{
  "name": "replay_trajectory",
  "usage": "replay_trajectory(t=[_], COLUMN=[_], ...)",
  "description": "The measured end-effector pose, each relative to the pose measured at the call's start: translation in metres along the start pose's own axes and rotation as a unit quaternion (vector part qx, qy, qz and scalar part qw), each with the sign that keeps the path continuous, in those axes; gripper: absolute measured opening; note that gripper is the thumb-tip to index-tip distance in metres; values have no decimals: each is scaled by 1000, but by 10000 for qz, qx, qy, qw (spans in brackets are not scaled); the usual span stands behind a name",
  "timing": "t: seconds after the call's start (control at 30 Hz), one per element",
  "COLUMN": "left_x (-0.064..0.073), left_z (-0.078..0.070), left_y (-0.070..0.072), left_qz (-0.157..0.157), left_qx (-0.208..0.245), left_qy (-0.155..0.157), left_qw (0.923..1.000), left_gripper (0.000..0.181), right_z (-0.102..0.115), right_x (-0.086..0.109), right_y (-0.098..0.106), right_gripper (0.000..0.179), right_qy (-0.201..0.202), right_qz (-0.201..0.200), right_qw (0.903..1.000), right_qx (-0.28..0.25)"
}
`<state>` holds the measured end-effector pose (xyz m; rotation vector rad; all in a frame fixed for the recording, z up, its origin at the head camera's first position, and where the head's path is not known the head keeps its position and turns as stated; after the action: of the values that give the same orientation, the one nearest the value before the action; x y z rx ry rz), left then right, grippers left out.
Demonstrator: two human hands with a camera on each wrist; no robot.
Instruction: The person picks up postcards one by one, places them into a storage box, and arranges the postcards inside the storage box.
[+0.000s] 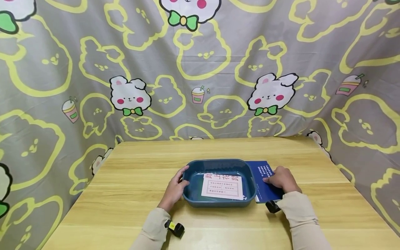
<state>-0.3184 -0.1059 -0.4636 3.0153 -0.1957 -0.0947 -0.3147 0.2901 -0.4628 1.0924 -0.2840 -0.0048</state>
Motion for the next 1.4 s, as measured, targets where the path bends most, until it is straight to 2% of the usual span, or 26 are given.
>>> replay_trajectory(t=[0.07,0.2,0.27,0.43,0.5,0.67,0.83,1.07,1.4], left_x=[1,11,11,1,1,1,0,-2,-1], left_z=[-4,-25,-26,-5,-3,-3,-1,0,0], left_y=[-1,-4,-4,-2,-1,-1,0,0,0], left_qz=[21,63,74,42,24,20,8,-13,-32], left_qx=[-5,-11,-6,-6,-16,13,5,51,28], left_qy=[9,36,63,18,8,5,-11,71,114], left_qw=[10000,10000,10000,10000,10000,10000,10000,10000,9999], left_gripper=[53,52,52,54,54,54,54,54,53], right_z=[-2,-10,-14,-21,-21,-20,-16,-13,-9], right_x=[0,0,-1,-3,-3,-1,2,6,13], right_y=[2,6,8,14,16,22,32,43,49], right_gripper=[47,49,50,50,50,51,49,50,50], right_qy=[-7,-89,-112,-6,2,-87,-4,30,-3], right_qz=[24,-39,-139,-418,-483,-644,-1037,-1349,-1378], right_qw=[9999,9979,9958,9905,9880,9794,9743,9619,9602], right_qx=[-153,-648,-897,-1314,-1464,-1913,-2001,-2378,-2428])
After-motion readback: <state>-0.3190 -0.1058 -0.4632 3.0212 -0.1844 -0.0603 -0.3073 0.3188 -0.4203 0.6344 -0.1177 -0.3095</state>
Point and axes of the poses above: each hand's wrist, its own x-axis away from the middle knuckle, its own y-axis out of the back of the hand, z = x × y, the point moved 8 cm from there along -x, towards the middle knuckle, and after that the axes turned 11 degrees about x, right-handed, at the moved point
